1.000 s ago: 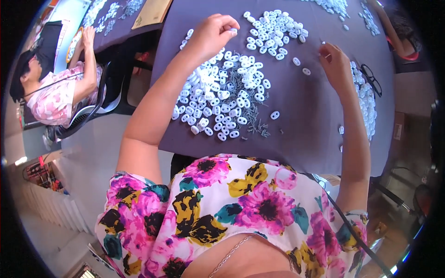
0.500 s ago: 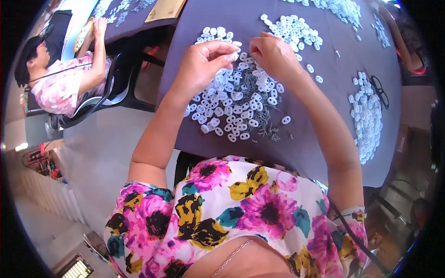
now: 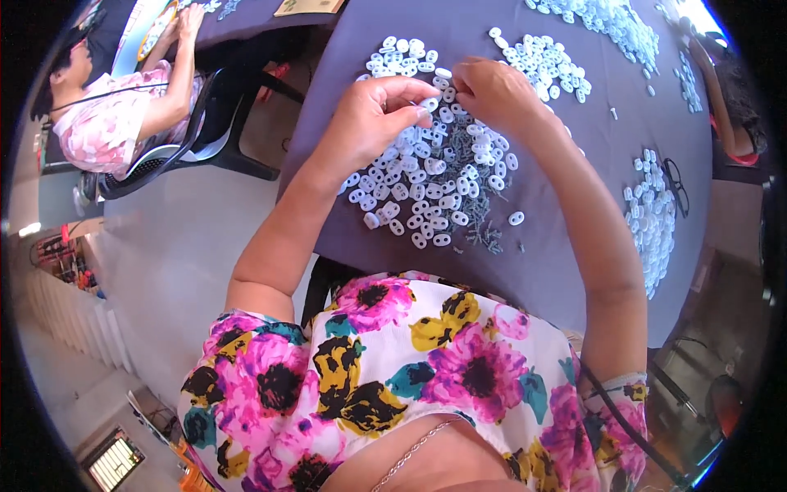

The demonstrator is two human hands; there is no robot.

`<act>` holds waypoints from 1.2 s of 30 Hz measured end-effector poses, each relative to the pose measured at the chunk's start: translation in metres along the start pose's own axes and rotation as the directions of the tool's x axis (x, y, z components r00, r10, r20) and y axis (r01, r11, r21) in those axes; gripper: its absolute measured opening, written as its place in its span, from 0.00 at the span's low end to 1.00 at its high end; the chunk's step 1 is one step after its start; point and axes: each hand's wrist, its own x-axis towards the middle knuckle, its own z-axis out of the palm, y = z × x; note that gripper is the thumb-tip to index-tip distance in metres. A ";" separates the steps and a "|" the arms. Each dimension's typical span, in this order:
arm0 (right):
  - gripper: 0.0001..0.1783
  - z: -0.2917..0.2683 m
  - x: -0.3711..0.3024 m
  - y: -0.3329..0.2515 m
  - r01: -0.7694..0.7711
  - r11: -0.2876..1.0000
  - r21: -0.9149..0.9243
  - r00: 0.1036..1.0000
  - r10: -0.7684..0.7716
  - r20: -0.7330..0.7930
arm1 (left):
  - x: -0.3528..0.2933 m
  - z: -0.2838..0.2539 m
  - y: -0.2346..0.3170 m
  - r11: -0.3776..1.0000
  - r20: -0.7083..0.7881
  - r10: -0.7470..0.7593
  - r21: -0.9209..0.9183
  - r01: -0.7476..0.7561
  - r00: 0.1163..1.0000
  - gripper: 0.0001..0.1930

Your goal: The person assembles plastic cord locks by hand, repeatedly picking up plastic casings and inner components from piles on the table and fitting them together.

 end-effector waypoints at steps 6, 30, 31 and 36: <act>0.05 -0.002 -0.031 0.003 0.065 0.951 0.303 0.968 0.013 -0.249 | 0.002 0.014 0.002 0.999 0.072 -0.039 0.001 0.039 0.997 0.10; 0.07 0.022 -0.188 -0.007 -0.102 0.402 0.910 0.828 0.541 -0.147 | -0.027 0.084 0.014 0.924 0.319 0.117 0.311 -0.221 0.941 0.08; 0.07 0.023 -0.190 -0.006 -0.077 0.437 0.896 0.831 0.524 -0.185 | -0.028 0.083 0.015 0.902 0.364 0.136 0.339 -0.267 0.922 0.08; 0.07 0.025 -0.190 -0.006 -0.046 0.433 0.900 0.831 0.516 -0.206 | -0.028 0.089 0.011 0.854 0.434 0.221 0.346 -0.388 0.873 0.08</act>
